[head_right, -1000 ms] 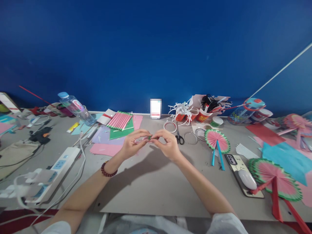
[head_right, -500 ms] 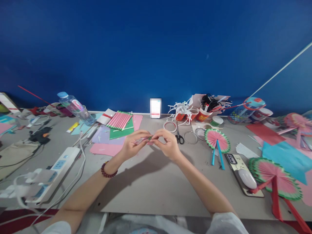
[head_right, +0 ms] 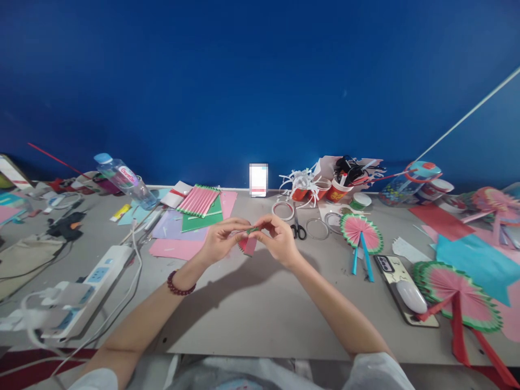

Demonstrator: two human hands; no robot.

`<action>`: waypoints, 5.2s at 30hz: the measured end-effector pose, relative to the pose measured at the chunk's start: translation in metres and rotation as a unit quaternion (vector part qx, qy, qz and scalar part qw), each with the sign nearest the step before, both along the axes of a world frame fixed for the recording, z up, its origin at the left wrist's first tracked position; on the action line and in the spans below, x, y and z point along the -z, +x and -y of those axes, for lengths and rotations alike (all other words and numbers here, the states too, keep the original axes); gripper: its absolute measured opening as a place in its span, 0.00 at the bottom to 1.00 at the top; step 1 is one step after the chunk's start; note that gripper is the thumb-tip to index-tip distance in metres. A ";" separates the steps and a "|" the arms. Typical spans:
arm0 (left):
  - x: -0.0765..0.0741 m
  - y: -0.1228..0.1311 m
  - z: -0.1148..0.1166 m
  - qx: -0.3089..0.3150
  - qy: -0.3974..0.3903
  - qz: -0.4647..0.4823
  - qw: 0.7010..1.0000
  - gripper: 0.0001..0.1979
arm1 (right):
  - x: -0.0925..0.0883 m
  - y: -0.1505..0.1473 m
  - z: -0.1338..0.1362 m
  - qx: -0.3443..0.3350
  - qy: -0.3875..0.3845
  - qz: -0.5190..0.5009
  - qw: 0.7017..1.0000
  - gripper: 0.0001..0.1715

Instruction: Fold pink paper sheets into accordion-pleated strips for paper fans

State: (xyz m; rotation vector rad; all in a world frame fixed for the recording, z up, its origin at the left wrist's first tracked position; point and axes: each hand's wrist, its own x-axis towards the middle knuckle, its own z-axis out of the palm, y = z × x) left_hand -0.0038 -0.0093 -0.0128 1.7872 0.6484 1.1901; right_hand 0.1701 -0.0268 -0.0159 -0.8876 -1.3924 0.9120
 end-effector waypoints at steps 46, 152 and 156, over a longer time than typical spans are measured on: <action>-0.002 0.016 0.009 -0.060 -0.196 -0.049 0.977 0.18 | -0.004 0.003 -0.006 -0.031 -0.144 -0.023 0.989 0.13; 0.019 0.013 -0.002 0.010 -0.295 -0.088 0.951 0.25 | 0.006 0.020 -0.026 -0.027 -0.177 0.025 0.983 0.17; 0.021 0.014 -0.003 0.012 -0.316 -0.081 0.945 0.26 | 0.003 0.024 -0.027 -0.026 -0.180 0.044 0.982 0.18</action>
